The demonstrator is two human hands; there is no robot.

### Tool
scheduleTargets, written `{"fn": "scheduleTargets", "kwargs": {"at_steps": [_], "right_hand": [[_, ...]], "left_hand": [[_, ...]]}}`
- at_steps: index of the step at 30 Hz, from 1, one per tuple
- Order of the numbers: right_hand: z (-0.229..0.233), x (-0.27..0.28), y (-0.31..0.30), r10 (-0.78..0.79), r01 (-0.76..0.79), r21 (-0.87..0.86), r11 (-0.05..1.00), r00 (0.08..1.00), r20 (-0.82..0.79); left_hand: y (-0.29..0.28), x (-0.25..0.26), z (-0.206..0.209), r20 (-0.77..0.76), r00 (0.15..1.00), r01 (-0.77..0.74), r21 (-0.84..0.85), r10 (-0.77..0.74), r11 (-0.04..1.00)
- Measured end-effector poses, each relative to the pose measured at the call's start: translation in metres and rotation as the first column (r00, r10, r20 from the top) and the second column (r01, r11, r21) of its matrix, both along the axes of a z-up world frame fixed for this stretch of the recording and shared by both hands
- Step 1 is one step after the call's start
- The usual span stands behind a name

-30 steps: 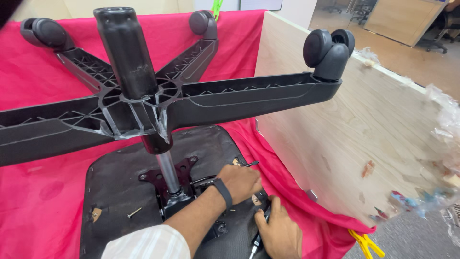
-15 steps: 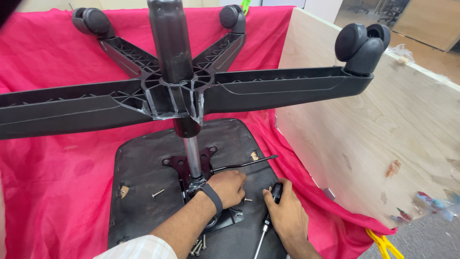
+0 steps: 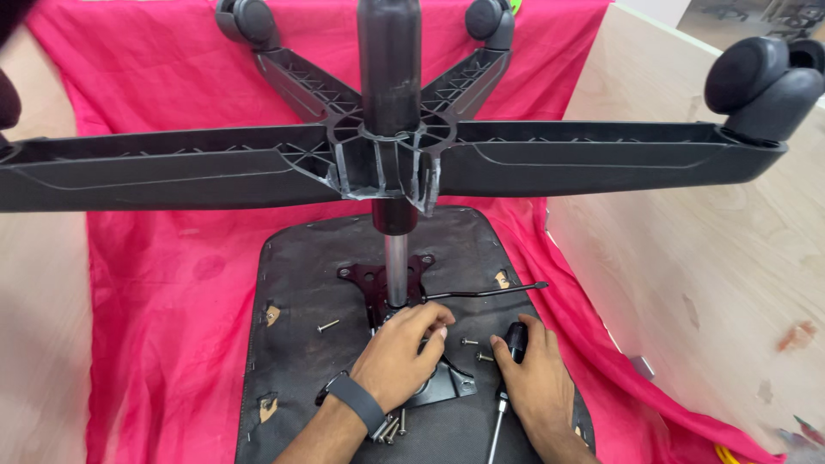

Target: The person uses a screwdriver to tighten screws on the underside of an office chair seat, securing the seat to the gas lift and base assembly. The chair is inverted on a red cloth during the process.

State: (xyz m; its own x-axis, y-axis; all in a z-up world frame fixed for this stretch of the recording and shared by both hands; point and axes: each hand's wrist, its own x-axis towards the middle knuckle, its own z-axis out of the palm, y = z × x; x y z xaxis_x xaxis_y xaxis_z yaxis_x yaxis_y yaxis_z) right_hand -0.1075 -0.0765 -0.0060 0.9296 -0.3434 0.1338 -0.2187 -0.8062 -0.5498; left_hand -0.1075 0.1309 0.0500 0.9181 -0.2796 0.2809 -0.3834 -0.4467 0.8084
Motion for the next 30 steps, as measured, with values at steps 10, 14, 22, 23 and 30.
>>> {"fn": "scheduleTargets", "kwargs": {"at_steps": [10, 14, 22, 23, 30], "right_hand": [[0.013, 0.025, 0.012, 0.203, -0.211, -0.085, 0.974, 0.975, -0.092], [0.0, 0.026, 0.008, 0.247, -0.247, -0.152, 0.957, 0.969, -0.019], [-0.031, 0.032, -0.002, 0.274, -0.279, 0.02, 0.96, 0.952, 0.137], [-0.032, 0.032, -0.004, 0.276, -0.282, 0.024, 0.959, 0.949, 0.15], [-0.037, 0.031, -0.003, 0.273, -0.278, 0.007, 0.96, 0.947, 0.169]], "left_hand": [[0.033, -0.02, 0.034, -0.005, 0.99, -0.141, 0.027, 0.141, 0.99], [0.043, -0.02, 0.015, 0.014, 0.979, -0.203, 0.113, 0.203, 0.973], [0.055, -0.048, -0.065, 0.052, 0.966, -0.254, 0.381, 0.253, 0.889], [0.057, -0.054, -0.073, 0.006, 0.968, -0.233, 0.397, 0.252, 0.888], [0.058, -0.068, -0.1, 0.172, 0.965, -0.261, 0.518, 0.2, 0.815]]}}
